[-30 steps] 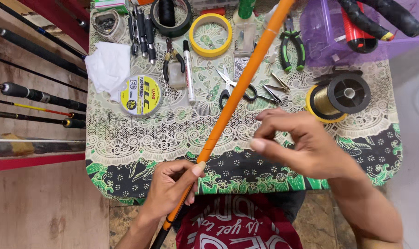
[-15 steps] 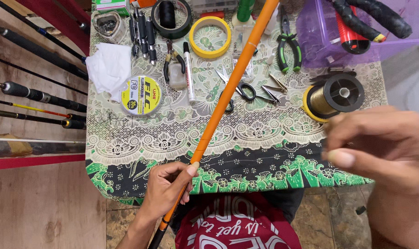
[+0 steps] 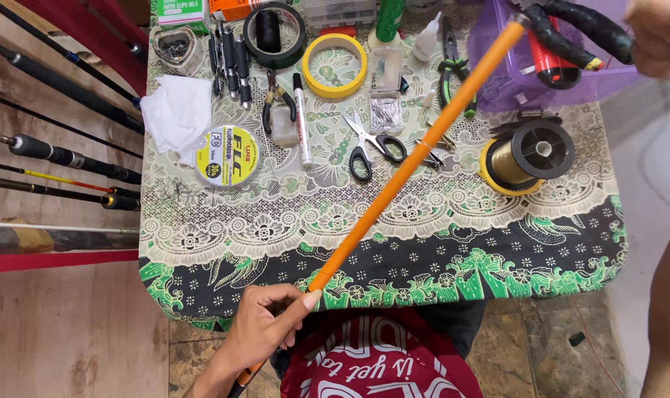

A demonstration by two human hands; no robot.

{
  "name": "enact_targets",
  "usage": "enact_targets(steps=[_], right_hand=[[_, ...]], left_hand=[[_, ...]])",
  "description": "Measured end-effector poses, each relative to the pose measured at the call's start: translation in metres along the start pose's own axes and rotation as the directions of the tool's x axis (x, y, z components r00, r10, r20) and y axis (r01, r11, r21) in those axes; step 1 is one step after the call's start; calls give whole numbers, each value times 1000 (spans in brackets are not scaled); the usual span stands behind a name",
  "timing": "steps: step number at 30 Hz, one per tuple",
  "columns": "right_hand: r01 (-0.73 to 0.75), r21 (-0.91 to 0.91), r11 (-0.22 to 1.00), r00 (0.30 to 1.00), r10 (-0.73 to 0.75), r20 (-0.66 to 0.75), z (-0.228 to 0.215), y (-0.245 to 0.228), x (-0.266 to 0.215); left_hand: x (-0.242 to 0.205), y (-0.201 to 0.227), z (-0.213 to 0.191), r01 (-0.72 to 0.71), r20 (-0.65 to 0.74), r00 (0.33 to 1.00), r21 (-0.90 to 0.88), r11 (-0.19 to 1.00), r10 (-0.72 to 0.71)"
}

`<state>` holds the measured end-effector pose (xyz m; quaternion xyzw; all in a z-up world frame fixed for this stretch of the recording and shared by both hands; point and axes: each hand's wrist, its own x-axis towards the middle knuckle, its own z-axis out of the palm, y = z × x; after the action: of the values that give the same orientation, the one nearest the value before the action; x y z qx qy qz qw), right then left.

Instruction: The person wraps a thin black thread around the orange section of a fishing rod, securing it with their hands. They rotate the rod to apply the thread evenly along the joint area.

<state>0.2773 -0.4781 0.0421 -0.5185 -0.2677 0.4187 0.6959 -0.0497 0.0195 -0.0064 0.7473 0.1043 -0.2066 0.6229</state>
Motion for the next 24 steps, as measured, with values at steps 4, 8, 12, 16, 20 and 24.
enact_targets(steps=[4, 8, 12, 16, 20, 24], right_hand=[[-281, -582, 763, 787, -164, -595, 67, -8, 26], [-254, -616, 745, 818, -175, -549, 74, -12, 36], [-382, -485, 787, 675, -121, -728, 77, 3, 36], [-318, -660, 681, 661, -339, -669, 134, 7, 36], [-478, -807, 348, 783, -248, -570, 203, -9, 41], [-508, -803, 311, 809, -148, -569, 242, -21, 30]], left_hand=[[-4, 5, 2, -44, 69, 997, 59, 997, 40], [-7, 14, 1, -73, 146, 987, 37, 997, 67], [-6, 12, 0, -89, 167, 982, -22, 996, 91], [-1, 13, -3, -186, 163, 965, -134, 973, 207], [7, 16, -7, -225, 102, 964, -173, 959, 245], [14, 20, -3, -159, 20, 986, -173, 972, 165]])
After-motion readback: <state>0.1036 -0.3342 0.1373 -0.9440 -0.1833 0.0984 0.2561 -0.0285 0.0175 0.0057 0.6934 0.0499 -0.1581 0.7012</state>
